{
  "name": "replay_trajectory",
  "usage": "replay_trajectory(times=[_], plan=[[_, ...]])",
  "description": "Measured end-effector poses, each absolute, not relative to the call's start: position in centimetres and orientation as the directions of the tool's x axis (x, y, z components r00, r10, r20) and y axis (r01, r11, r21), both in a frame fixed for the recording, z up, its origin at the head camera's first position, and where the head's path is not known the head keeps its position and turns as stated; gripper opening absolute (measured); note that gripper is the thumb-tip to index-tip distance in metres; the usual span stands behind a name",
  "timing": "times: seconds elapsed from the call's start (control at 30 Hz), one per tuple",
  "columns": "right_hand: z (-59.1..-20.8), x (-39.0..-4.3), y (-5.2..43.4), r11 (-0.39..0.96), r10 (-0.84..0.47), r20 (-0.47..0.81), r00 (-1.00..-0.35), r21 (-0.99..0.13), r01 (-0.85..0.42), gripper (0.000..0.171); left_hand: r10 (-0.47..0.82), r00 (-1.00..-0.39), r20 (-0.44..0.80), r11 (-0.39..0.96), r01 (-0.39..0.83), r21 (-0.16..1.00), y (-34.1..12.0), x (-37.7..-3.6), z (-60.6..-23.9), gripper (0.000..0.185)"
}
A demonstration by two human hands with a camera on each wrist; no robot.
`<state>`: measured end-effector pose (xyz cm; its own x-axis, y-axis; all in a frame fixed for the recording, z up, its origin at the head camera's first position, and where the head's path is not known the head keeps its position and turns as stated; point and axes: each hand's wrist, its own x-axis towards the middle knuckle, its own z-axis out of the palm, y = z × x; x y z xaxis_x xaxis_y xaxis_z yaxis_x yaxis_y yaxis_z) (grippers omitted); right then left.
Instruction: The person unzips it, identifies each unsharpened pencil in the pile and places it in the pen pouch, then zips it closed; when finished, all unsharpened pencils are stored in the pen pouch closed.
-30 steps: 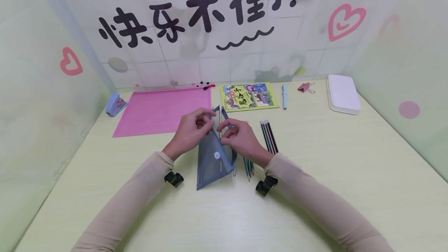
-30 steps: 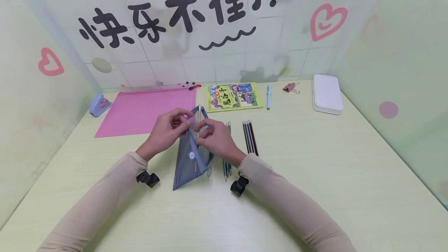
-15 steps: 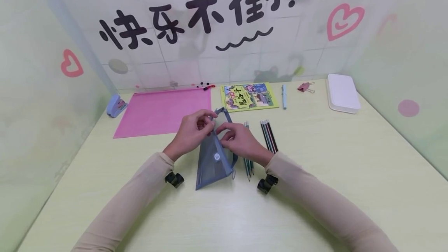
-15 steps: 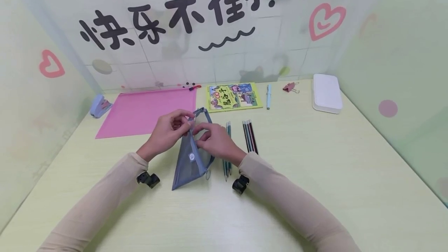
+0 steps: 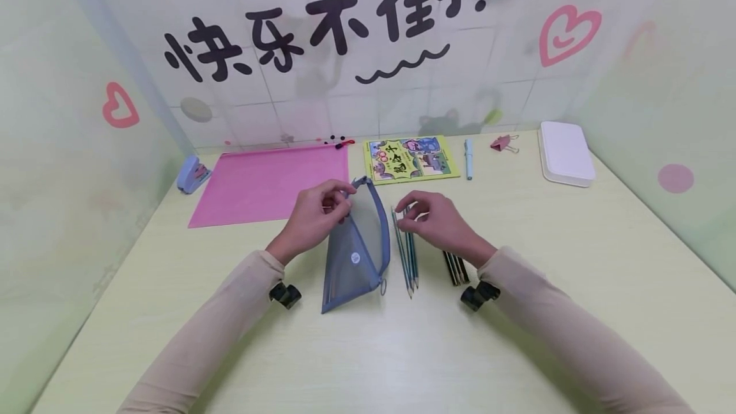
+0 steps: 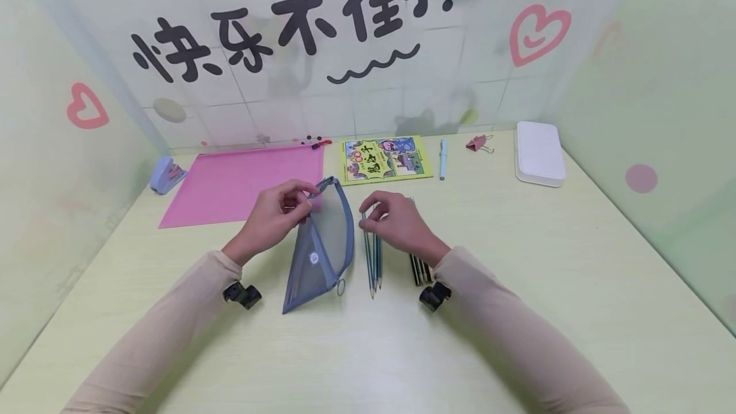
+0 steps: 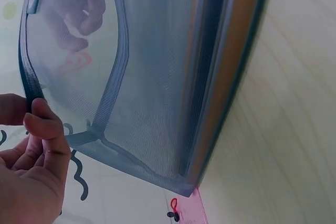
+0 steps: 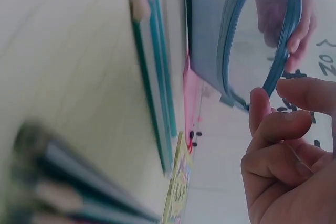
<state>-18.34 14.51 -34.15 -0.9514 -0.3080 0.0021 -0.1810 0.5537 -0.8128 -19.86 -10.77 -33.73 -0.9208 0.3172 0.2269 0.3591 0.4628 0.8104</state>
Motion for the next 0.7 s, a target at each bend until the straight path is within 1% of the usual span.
replay_trajectory(times=[0.2,0.3,0.57,0.7], plan=[[-34.3,-18.6,16.9,0.619,-0.308,0.022,-0.951,-0.755,-0.218,0.023,0.317,-0.923,0.22,0.463,0.353,0.813,-10.8,-19.8,-33.7,0.022],[-34.6,-18.6,18.0,0.651,-0.314,0.011,-0.949,-0.725,-0.224,0.023,0.319,-0.922,0.22,0.466,0.355,0.811,-10.7,-19.7,-33.6,0.023],[-35.1,-18.6,19.7,0.76,-0.358,-0.111,-0.927,-0.612,-0.22,0.017,0.33,-0.916,0.228,0.473,0.369,0.8,-10.7,-19.6,-33.7,0.023],[-35.0,-18.8,19.6,0.811,-0.347,-0.143,-0.927,-0.543,-0.22,0.017,0.343,-0.909,0.236,0.465,0.382,0.798,-10.7,-19.6,-33.7,0.022]])
